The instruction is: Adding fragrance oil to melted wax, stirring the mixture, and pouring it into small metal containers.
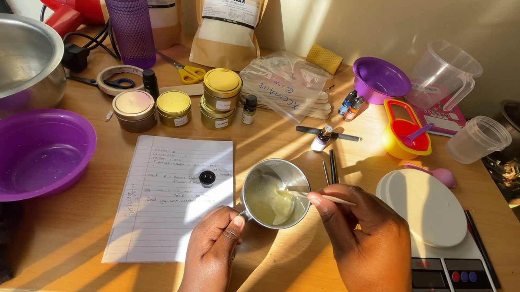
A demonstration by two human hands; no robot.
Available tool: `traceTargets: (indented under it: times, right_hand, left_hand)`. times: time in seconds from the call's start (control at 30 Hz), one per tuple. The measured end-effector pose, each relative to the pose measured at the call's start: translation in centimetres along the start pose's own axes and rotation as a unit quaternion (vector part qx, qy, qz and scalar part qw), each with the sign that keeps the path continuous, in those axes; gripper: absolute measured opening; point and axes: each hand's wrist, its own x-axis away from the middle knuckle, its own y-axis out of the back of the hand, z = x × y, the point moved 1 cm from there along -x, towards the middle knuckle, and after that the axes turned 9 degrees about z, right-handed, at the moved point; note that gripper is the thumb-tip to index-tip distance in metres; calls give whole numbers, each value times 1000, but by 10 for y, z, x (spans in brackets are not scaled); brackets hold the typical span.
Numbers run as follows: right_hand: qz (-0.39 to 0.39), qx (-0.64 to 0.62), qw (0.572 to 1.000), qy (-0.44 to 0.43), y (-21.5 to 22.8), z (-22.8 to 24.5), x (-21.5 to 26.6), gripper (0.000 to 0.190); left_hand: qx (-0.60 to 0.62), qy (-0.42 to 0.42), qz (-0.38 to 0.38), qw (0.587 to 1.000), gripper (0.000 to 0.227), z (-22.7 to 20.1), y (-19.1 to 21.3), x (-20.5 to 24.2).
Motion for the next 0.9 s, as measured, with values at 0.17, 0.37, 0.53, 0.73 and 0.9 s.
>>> traceTargets:
  times: [0.17,0.37,0.53,0.73,0.9]
  right_hand:
    - [22,-27,999,19,2,4,-5,16]
    - [114,-76,989,-65,-8,9,-16,21]
    - [127,-72,987,-65,-13,2,-21,28]
    - [24,-5,992,127,2,-2,-14,22]
    - [15,-30,999,4,4,-9,-7,26]
  left_hand:
    - [-13,-6,2,1000,35,1,0,1]
    - [-39,-23,9,999,37,-2,1,0]
    - [-38,-17,11,999,38,-2,1,1]
    - [-37,-17,5,999,35,0,1,1]
    - [-29,-25,8,999,37,-2,0,1]
